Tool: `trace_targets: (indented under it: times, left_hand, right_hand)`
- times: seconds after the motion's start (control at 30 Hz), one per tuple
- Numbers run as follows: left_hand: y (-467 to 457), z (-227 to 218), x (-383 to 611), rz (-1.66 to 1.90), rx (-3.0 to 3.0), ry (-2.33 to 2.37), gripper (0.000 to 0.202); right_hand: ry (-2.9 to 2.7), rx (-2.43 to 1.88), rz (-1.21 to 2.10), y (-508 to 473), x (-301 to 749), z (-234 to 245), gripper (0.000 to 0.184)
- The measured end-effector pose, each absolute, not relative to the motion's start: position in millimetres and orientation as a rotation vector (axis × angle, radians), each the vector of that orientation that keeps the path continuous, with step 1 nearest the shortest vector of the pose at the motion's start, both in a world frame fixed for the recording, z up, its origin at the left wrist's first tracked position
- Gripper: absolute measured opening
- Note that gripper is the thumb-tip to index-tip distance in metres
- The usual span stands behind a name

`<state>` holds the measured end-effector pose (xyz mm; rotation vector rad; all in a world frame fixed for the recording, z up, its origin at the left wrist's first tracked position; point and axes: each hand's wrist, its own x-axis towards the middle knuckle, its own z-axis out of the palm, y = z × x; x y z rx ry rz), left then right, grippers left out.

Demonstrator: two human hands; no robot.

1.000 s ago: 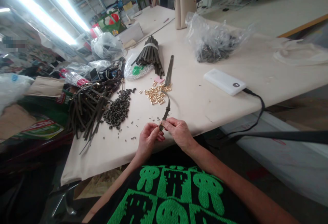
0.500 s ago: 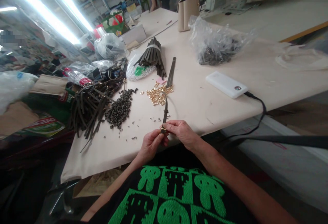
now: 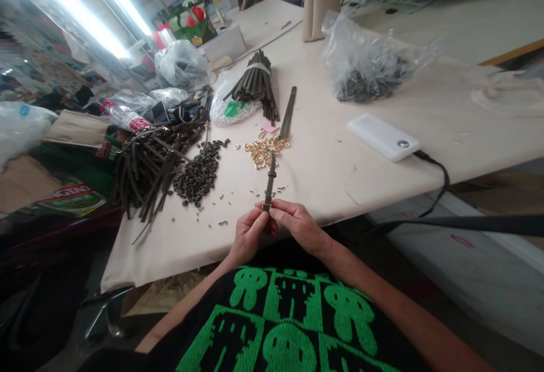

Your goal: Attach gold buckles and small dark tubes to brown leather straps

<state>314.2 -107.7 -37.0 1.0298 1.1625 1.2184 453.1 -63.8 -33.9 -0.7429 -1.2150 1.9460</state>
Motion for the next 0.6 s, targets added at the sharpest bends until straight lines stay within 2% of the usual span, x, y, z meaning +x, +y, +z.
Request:
trace_targets:
  times: [0.23,0.47,0.6]
  left_hand:
    - [-105.4,-40.9,320.5,1.215,1.002,1.187,0.042]
    - [-99.4,-37.0,309.3,1.196,1.050,1.245,0.035]
    - [-87.8,-31.0,301.1,1.214,0.912,1.214,0.045]
  right_hand:
    - [-1.272,-0.946,1.735,-65.6,441.7,-32.8,0.037]
    - [-1.537,-1.102,1.279,-54.9,453.7,-43.5,0.030]
    - [-1.745,-1.160,1.083,-51.7,462.8,-49.2,0.028]
